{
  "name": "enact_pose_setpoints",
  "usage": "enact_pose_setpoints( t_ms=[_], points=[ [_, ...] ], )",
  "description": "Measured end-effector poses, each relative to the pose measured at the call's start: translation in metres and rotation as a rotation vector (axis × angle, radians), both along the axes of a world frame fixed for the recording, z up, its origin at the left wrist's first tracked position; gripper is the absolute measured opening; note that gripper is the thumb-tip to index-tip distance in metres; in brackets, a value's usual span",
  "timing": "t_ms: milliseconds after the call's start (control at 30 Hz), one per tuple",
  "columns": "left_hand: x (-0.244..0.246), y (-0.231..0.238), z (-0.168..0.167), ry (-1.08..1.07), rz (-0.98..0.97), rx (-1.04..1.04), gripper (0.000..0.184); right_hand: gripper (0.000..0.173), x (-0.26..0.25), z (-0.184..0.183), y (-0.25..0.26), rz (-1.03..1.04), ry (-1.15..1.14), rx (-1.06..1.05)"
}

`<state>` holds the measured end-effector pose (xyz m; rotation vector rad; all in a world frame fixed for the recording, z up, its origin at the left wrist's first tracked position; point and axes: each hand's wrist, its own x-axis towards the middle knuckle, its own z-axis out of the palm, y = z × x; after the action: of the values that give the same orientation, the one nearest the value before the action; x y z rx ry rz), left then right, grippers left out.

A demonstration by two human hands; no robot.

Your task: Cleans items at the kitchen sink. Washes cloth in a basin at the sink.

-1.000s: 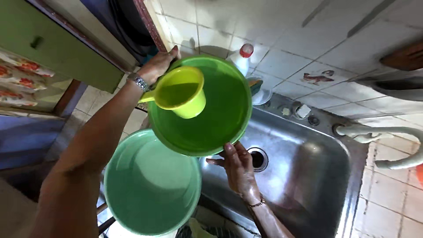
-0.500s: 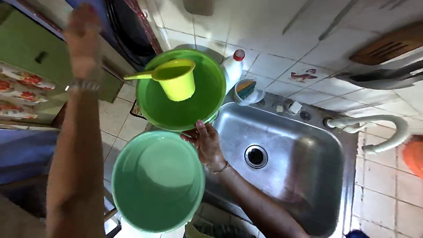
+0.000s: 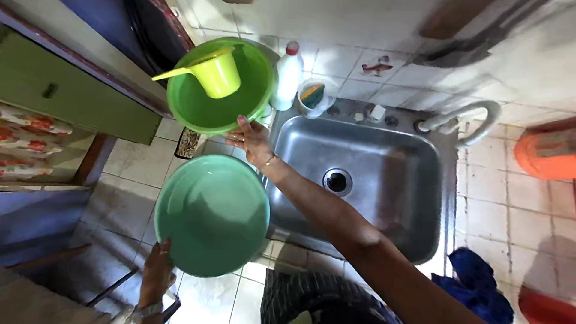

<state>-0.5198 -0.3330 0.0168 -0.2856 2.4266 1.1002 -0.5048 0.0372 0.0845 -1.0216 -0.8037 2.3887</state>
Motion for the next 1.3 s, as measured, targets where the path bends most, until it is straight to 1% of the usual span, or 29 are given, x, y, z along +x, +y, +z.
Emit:
enact_pose_setpoints(
  t_ms=[67,133,200,233,267,333,367,400,433,500,567,633,700,767,833,900,933,1000,1100,1167,1200,1233,1267,1300],
  points=[
    [0.012,0.006,-0.009,-0.027,0.07,0.076,0.049,0.034,-0.004,-0.002,0.003,0.004,-0.023,0.035],
    [0.02,0.005,-0.014,-0.061,0.107,0.093,0.048,0.042,-0.002,-0.006,0.006,0.086,-0.087,0.09],
    [0.031,0.002,-0.016,-0.131,0.15,0.107,0.041,0.05,0.012,-0.015,0.012,0.214,-0.146,0.114],
    [0.038,0.0,-0.018,-0.159,0.167,0.133,0.034,0.05,0.025,-0.019,0.013,0.246,-0.158,0.174],
    [0.045,0.001,-0.019,-0.171,0.188,0.154,0.027,0.047,0.043,-0.023,0.013,0.246,-0.167,0.305],
    [0.064,0.005,-0.018,-0.163,0.25,0.19,0.026,0.035,0.1,-0.029,0.001,0.195,-0.159,0.619],
    [0.071,0.01,-0.017,-0.145,0.27,0.201,0.027,0.031,0.137,-0.03,-0.005,0.211,-0.143,0.684],
    [0.078,0.016,-0.016,-0.124,0.276,0.199,0.028,0.03,0.17,-0.037,-0.009,0.229,-0.124,0.691],
    [0.084,0.022,-0.013,-0.111,0.271,0.185,0.03,0.029,0.202,-0.047,-0.013,0.244,-0.131,0.65],
    [0.094,0.036,-0.004,-0.113,0.221,0.163,0.033,0.028,0.264,-0.064,-0.018,0.273,-0.243,0.531],
    [0.104,0.053,0.005,-0.127,0.143,0.128,0.028,0.029,0.326,-0.081,-0.018,0.308,-0.417,0.438],
    [0.111,0.069,0.011,-0.161,0.05,0.116,0.02,0.03,0.381,-0.094,-0.018,0.307,-0.576,0.368],
    [0.118,0.087,0.015,-0.198,-0.027,0.13,0.013,0.031,0.418,-0.103,-0.017,0.205,-0.608,0.289],
    [0.125,0.111,0.02,-0.226,-0.108,0.164,0.012,0.036,0.433,-0.099,-0.01,0.057,-0.565,0.201],
    [0.137,0.137,0.028,-0.212,-0.187,0.184,0.017,0.044,0.432,-0.099,-0.001,-0.115,-0.527,0.183],
    [0.148,0.165,0.034,-0.129,-0.304,0.202,0.025,0.045,0.422,-0.104,0.012,-0.233,-0.5,0.18],
    [0.155,0.178,0.036,-0.082,-0.377,0.202,0.028,0.043,0.417,-0.11,0.019,-0.247,-0.459,0.15],
    [0.169,0.206,0.037,0.005,-0.539,0.177,0.032,0.047,0.409,-0.131,0.034,-0.269,-0.402,0.041],
    [0.187,0.251,0.029,0.071,-0.719,0.136,0.033,0.055,0.405,-0.164,0.046,-0.457,-0.447,-0.105],
    [0.193,0.275,0.021,0.071,-0.793,0.109,0.034,0.051,0.41,-0.189,0.051,-0.573,-0.505,-0.218],
    [0.196,0.283,0.018,0.073,-0.824,0.088,0.033,0.046,0.413,-0.198,0.05,-0.532,-0.569,-0.222],
    [0.197,0.289,0.017,0.069,-0.845,0.06,0.033,0.04,0.417,-0.207,0.048,-0.386,-0.669,-0.16],
    [0.197,0.293,0.016,0.07,-0.857,0.038,0.035,0.039,0.42,-0.213,0.047,-0.165,-0.768,-0.051],
    [0.194,0.294,0.016,0.073,-0.856,0.027,0.036,0.042,0.416,-0.215,0.049,0.028,-0.844,0.041]
  ],
)
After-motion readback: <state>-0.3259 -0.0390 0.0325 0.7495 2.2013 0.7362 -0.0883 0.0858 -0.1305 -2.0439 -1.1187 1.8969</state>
